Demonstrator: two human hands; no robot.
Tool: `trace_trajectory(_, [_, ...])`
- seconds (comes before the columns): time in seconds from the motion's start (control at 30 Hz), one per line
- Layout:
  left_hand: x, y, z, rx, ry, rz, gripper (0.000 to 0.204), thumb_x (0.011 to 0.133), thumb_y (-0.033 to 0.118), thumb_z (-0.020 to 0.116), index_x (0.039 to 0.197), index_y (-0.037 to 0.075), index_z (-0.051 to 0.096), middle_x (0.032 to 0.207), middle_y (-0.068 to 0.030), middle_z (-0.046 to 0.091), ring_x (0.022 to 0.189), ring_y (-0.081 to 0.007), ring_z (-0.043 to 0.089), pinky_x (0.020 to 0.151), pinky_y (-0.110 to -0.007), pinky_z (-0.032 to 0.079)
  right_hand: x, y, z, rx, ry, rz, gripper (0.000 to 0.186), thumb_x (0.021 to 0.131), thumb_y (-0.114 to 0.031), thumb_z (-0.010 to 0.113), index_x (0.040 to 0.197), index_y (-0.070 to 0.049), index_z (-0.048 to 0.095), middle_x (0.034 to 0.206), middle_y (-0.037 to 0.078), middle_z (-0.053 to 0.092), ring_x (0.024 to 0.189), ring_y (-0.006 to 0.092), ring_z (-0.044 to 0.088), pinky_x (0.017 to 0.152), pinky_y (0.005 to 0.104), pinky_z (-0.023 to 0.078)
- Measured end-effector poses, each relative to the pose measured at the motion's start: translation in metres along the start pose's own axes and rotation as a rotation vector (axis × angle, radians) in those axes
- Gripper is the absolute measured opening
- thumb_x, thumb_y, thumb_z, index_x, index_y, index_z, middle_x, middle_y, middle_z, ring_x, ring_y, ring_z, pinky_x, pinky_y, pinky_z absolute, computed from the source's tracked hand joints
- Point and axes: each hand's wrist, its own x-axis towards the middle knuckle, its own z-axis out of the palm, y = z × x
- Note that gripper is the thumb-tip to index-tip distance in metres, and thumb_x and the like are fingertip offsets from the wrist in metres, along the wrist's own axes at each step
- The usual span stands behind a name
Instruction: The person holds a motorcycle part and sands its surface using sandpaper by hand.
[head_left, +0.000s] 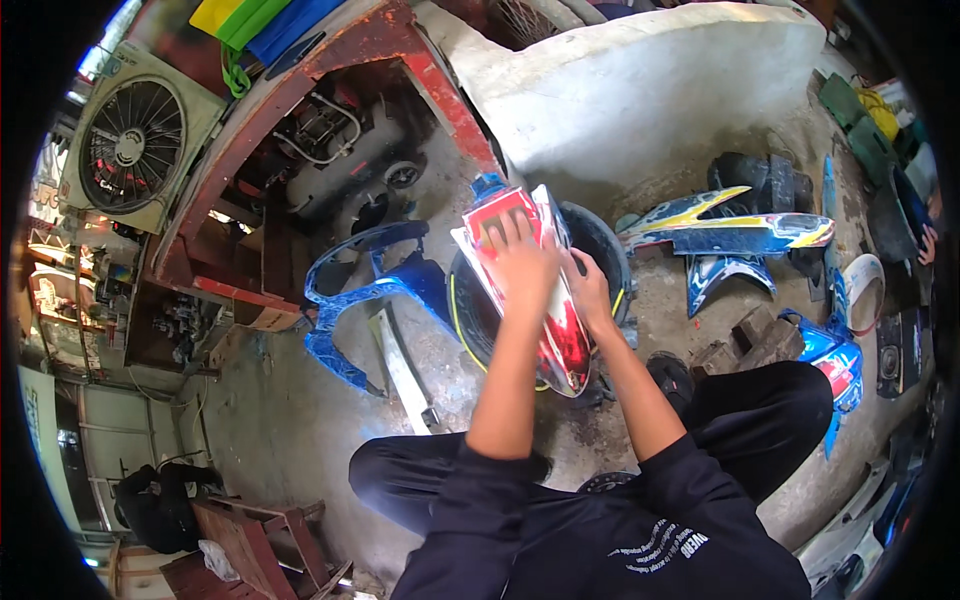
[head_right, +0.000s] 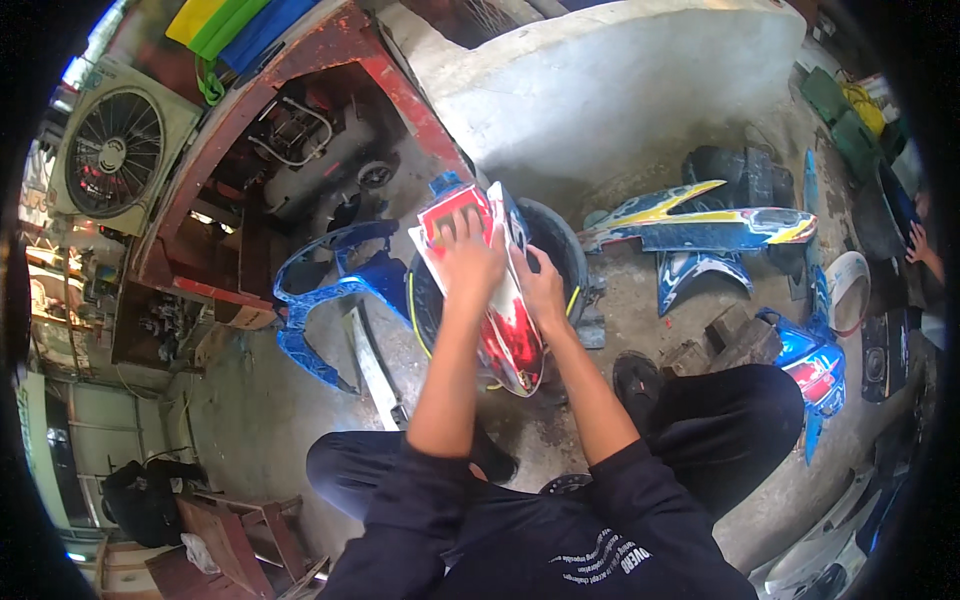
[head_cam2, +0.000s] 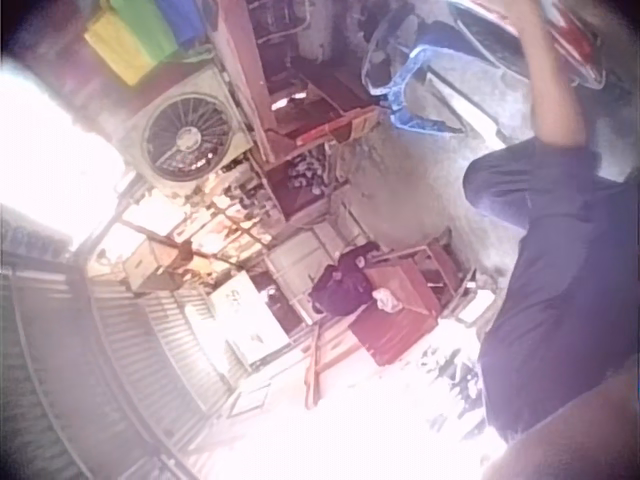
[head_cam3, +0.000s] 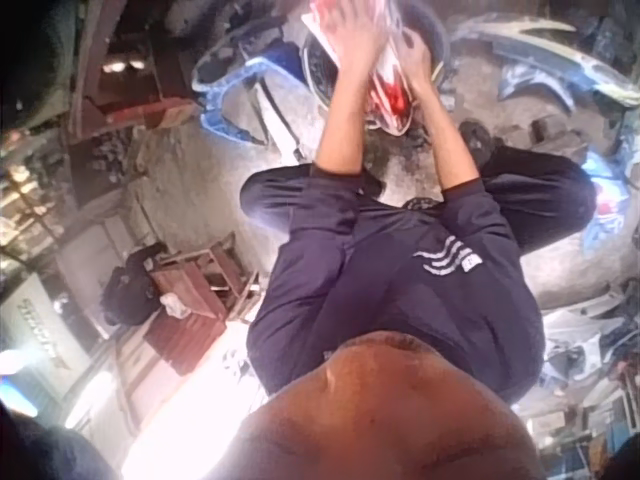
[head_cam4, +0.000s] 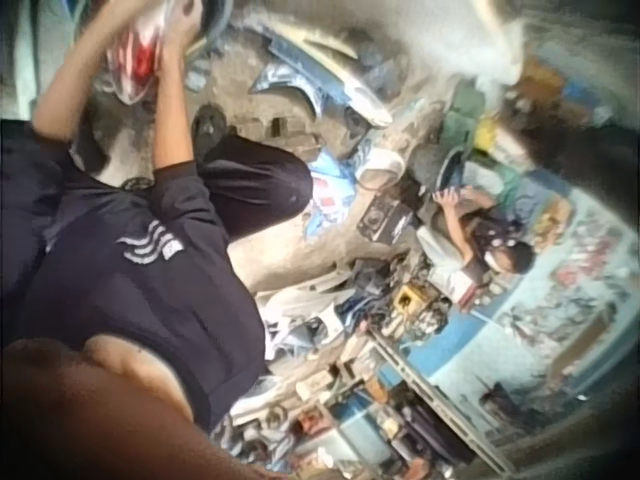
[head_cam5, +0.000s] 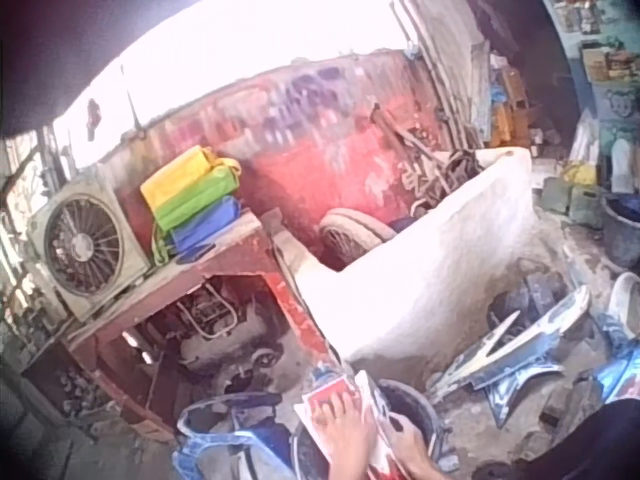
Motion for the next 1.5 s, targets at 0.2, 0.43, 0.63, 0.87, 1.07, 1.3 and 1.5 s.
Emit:
trace_trajectory(0.2, [-0.043, 0.006, -0.018, -0.013, -0.031, -0.026, 0.068, 0.1, 0.055, 0.038, 0.153, 0.012, 0.04, 0.159, -0.0139, 0.036, 0.148, -0.0385, 0.031, 0.116, -0.066, 0.02, 0.001, -0.001, -0.011, -0.003, -0.002, 0.025, 0.073, 0.091, -0.06, 0.063, 0.131, 0.001, 0.06, 0.114, 0.031, 0.068, 0.112, 0.0338, 0.066, 0.095, 0.039, 0.049])
trace_trajectory(0.43, [-0.01, -0.015, -0.014, -0.084, 0.02, -0.044, 0.06, 0.102, 0.048, 0.04, 0.15, 0.012, 0.046, 0.157, -0.0124, 0.04, 0.143, -0.0372, 0.038, 0.114, -0.067, 0.022, -0.001, -0.005, 0.001, 0.0, -0.007, -0.015, 0.071, 0.093, -0.058, 0.061, 0.131, 0.002, 0.06, 0.12, 0.031, 0.066, 0.115, 0.0359, 0.064, 0.098, 0.0395, 0.047])
trace_trajectory(0.63, [-0.073, -0.002, -0.028, -0.127, -0.04, -0.106, 0.055, 0.102, 0.045, 0.04, 0.145, 0.012, 0.052, 0.156, -0.0139, 0.042, 0.143, -0.0374, 0.039, 0.111, -0.067, 0.028, 0.004, -0.002, -0.008, -0.071, 0.026, -0.001, 0.069, 0.094, -0.058, 0.06, 0.13, 0.001, 0.061, 0.113, 0.029, 0.068, 0.11, 0.0341, 0.066, 0.096, 0.0389, 0.048])
trace_trajectory(0.87, [0.006, -0.029, -0.019, -0.156, -0.01, -0.084, 0.06, 0.101, 0.048, 0.041, 0.148, 0.01, 0.048, 0.157, -0.0148, 0.04, 0.145, -0.0378, 0.035, 0.112, -0.066, 0.029, 0.004, 0.0, 0.005, 0.0, -0.015, -0.043, 0.068, 0.095, -0.057, 0.059, 0.129, 0.002, 0.062, 0.12, 0.03, 0.066, 0.115, 0.0349, 0.064, 0.099, 0.0392, 0.047])
trace_trajectory(1.07, [-0.08, -0.008, -0.017, -0.21, 0.083, -0.054, 0.057, 0.1, 0.041, 0.049, 0.144, 0.006, 0.051, 0.154, -0.0174, 0.044, 0.141, -0.0375, 0.042, 0.11, -0.057, 0.037, 0.007, 0.001, -0.01, -0.023, 0.021, -0.016, 0.067, 0.095, -0.056, 0.061, 0.128, 0.003, 0.062, 0.12, 0.029, 0.066, 0.116, 0.0349, 0.064, 0.099, 0.0395, 0.046])
trace_trajectory(1.3, [-0.091, -0.026, -0.002, -0.656, 0.497, -0.118, 0.042, 0.095, 0.014, 0.061, 0.13, -0.009, 0.057, 0.133, -0.0289, 0.059, 0.125, -0.0424, 0.056, 0.107, -0.044, 0.044, 0.004, -0.002, 0.0, 0.032, -0.026, 0.023, 0.065, 0.095, -0.054, 0.06, 0.127, 0.003, 0.062, 0.117, 0.028, 0.068, 0.112, 0.0348, 0.065, 0.097, 0.0385, 0.047])
trace_trajectory(1.5, [-0.071, -0.072, 0.052, -0.776, 0.41, -0.428, 0.037, 0.103, 0.017, 0.048, 0.126, -0.008, 0.061, 0.121, -0.0233, 0.067, 0.108, -0.0377, 0.066, 0.097, -0.044, 0.049, 0.006, -0.001, -0.009, -0.007, 0.019, -0.046, 0.064, 0.096, -0.053, 0.059, 0.126, 0.003, 0.062, 0.116, 0.028, 0.068, 0.112, 0.0355, 0.065, 0.097, 0.0384, 0.047])
